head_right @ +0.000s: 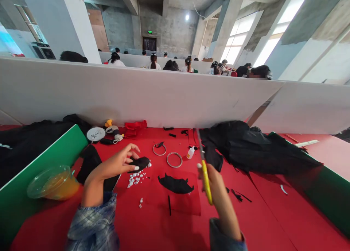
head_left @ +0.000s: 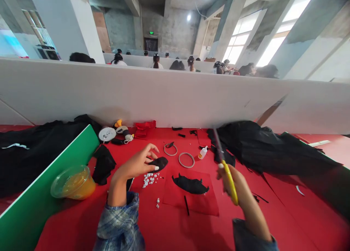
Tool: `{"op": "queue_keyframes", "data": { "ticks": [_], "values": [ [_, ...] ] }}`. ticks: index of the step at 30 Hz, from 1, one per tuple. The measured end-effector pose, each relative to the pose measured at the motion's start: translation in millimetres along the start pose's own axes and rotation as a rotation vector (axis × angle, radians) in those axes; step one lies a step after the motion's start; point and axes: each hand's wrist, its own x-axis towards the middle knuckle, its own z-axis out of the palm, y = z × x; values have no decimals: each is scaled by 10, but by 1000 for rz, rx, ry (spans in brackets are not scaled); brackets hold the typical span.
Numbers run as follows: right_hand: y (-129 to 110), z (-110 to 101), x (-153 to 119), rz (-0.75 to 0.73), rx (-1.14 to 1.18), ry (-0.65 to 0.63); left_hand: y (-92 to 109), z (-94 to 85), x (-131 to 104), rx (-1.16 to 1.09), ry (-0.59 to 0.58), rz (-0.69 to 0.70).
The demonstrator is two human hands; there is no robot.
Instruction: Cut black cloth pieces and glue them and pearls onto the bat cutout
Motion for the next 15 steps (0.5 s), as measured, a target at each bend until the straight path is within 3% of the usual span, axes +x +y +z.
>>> {"op": "queue_keyframes", "data": {
  "ticks": [3, 5, 9, 12, 15],
  "values": [
    [518, -444, 43, 177, -549, 224, -174, 153, 221, -47, -156, -51],
    [813, -634, 55, 283, -779, 243, -311, 301, 407, -52, -200, -54],
    [1159, -798, 57, 415, -860, 236, -552, 643, 718, -27, -185, -59],
    [1245, -835, 62, 434, -849, 268, -657, 838, 828, -17, -227, -74],
    [1273, -830, 91, 421, -848, 290, -686, 917, 853, -21, -282, -87]
  ]
}}
